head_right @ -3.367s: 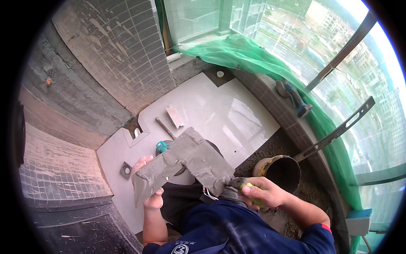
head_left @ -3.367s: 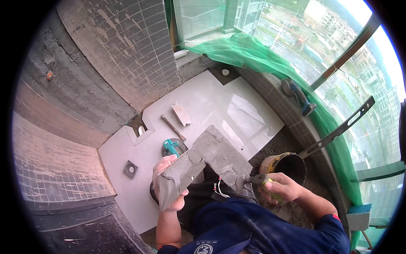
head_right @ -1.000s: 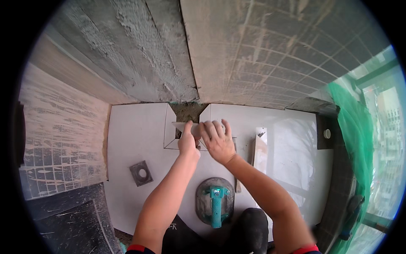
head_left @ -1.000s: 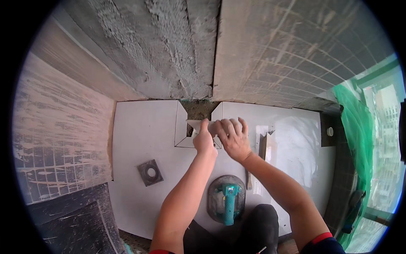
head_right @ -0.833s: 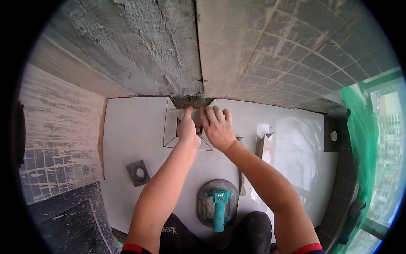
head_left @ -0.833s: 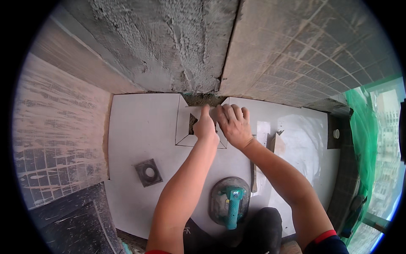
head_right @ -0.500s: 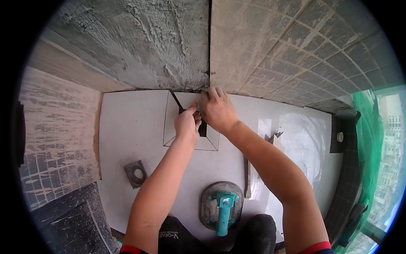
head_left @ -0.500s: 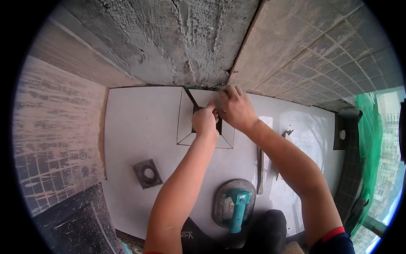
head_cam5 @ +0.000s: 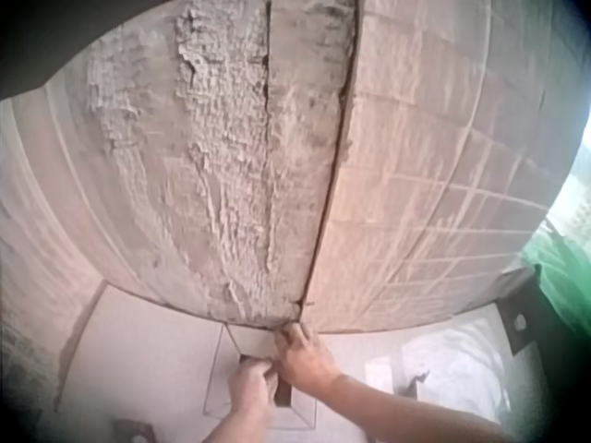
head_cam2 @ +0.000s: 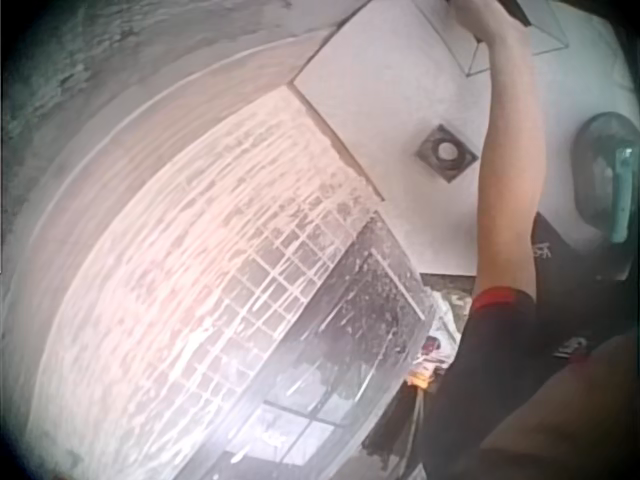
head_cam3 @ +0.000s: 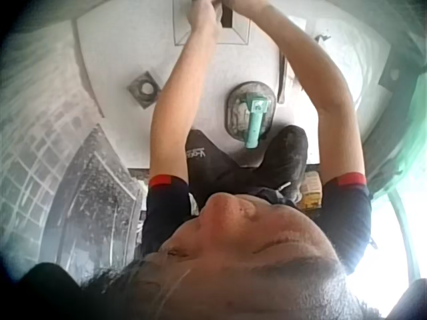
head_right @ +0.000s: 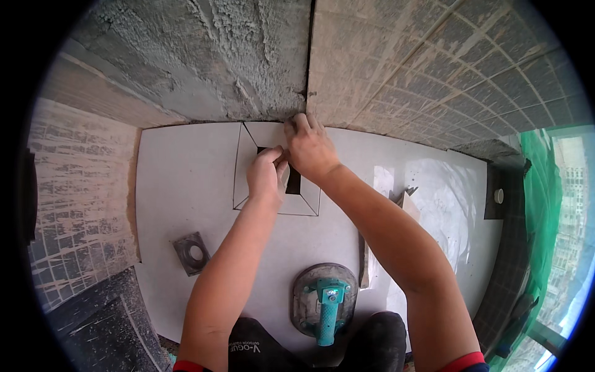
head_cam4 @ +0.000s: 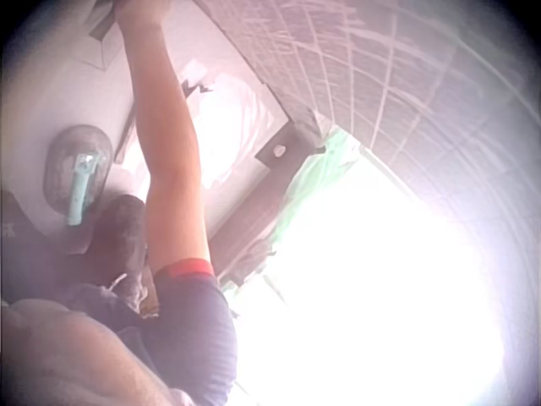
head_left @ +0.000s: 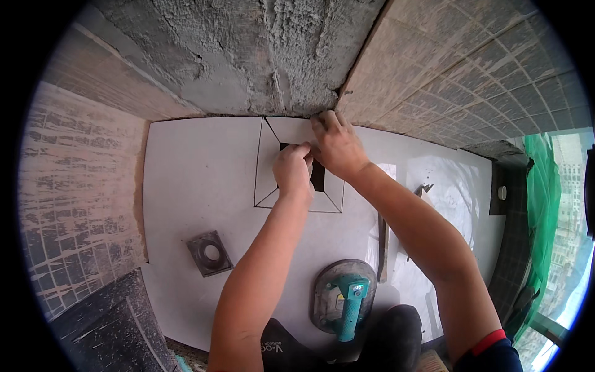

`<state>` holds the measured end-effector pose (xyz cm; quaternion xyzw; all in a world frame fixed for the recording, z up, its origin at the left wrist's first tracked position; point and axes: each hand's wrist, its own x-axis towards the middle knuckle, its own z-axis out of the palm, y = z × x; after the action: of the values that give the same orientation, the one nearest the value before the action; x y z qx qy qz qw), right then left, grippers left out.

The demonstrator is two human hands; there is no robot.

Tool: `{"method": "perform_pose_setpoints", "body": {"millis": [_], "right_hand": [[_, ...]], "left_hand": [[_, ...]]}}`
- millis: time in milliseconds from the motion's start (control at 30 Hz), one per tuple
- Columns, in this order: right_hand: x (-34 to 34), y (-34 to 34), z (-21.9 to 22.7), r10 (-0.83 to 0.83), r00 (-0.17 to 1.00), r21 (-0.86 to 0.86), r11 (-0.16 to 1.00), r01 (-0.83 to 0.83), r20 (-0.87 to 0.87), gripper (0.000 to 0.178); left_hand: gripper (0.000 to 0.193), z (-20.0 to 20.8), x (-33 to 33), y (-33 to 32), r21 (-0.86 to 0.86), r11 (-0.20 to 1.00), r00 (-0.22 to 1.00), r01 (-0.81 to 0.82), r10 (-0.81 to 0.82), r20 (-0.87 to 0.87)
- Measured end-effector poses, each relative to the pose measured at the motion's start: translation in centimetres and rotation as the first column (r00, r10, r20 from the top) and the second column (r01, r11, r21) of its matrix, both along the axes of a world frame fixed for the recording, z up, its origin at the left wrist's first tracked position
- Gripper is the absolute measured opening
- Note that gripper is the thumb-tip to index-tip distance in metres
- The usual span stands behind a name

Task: The person applies mortar around a floor drain with a trowel, positions a drain cover, and places surrounding tile segments, securing them with a hammer.

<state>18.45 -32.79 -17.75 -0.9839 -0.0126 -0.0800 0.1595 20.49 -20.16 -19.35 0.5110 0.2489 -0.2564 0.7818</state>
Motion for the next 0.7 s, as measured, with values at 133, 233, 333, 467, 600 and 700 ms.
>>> {"method": "perform_pose_setpoints", "body": {"millis": [133,233,333,467,600,700], "right_hand": [[-0.2,0.1,-1.2,0.009,1.0,-0.025,1.0,-0.008,0.025,0.05],[-0.2,0.0,-2.1,0.016,0.999,-0.039,0.999,-0.014,0.043,0.048],[-0.5,0.0,-2.7,0.027,0.991,-0.06,0.998,-0.019,0.128,0.043],[-1.1,0.1,-3.0,0.011,0.971,-0.066,0.998,0.004,0.24,0.032],[-5.2,2.1,0.3,-0.163,0.951,0.286,0.954,0.084,0.261,0.031],[-13.1,1.3,3.8,-0.328,0.938,0.428,0.836,0.343,-0.11,0.029]], "left_hand": [[0.011,-0.1,0.0,-0.2,-0.006,0.998,0.998,-0.058,0.058,-0.006],[0.011,-0.5,0.0,-0.5,-0.032,0.996,0.996,-0.087,0.088,0.015],[0.015,-1.0,0.1,-0.2,-0.058,0.998,0.999,-0.002,0.004,0.033],[0.015,-1.6,0.4,0.0,-0.08,0.997,1.0,-0.002,0.003,0.024],[0.017,-1.2,0.2,1.4,0.032,0.998,0.997,0.044,-0.046,0.062],[0.026,0.8,-1.0,0.0,0.478,0.877,0.882,0.049,-0.263,0.392]]}}
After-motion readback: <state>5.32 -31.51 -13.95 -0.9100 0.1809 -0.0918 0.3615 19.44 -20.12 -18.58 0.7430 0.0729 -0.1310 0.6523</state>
